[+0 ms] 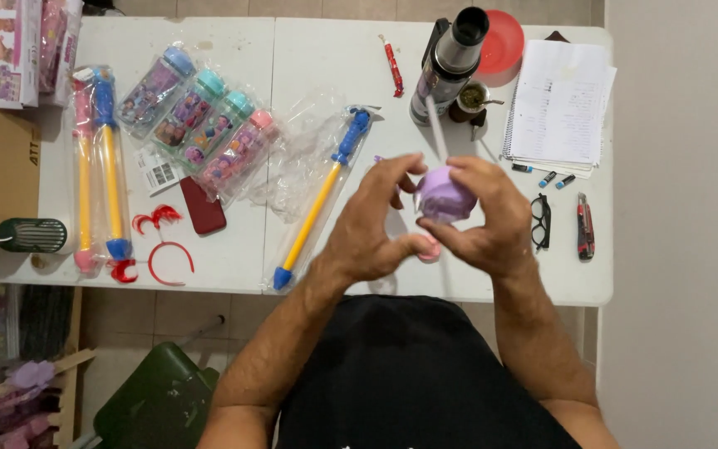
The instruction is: The person assembles a purple water bottle by screwing on the lid and attaching a strap. They then pick up a pink water bottle, insert a straw into its lid, and screw the lid onto the bottle.
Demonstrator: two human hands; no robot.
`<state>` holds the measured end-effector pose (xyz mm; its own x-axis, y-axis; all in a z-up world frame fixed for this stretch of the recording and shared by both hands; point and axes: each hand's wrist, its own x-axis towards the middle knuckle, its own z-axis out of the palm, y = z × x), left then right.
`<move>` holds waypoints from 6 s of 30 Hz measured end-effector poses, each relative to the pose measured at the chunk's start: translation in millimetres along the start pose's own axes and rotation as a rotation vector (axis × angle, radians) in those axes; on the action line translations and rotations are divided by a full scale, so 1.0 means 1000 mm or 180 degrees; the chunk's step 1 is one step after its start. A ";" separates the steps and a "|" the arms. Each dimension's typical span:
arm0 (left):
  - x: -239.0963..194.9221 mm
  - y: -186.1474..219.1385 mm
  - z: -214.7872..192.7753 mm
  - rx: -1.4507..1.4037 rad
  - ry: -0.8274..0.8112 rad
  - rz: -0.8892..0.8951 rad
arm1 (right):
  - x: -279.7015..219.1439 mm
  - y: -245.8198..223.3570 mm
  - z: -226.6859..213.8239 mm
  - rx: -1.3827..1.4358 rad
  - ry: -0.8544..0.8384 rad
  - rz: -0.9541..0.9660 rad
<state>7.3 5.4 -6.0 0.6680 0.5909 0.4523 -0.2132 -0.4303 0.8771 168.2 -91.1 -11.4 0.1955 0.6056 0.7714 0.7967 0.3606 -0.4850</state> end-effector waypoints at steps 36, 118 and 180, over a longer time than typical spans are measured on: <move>0.006 -0.083 -0.042 0.2323 -0.1066 -0.0962 | -0.006 0.081 0.014 0.1274 -0.1535 0.1305; -0.025 -0.007 -0.164 0.0672 -0.0726 -0.0047 | 0.022 -0.068 0.146 0.1460 0.0749 0.2276; -0.091 -0.036 -0.142 0.0235 -0.1345 -0.0917 | -0.046 -0.096 0.096 0.2230 0.0369 0.2478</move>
<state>-147.7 63.8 -55.6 0.9252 0.3718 0.0758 0.0626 -0.3466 0.9359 28.0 -85.0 -39.7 0.5942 0.7879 0.1614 -0.0736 0.2531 -0.9646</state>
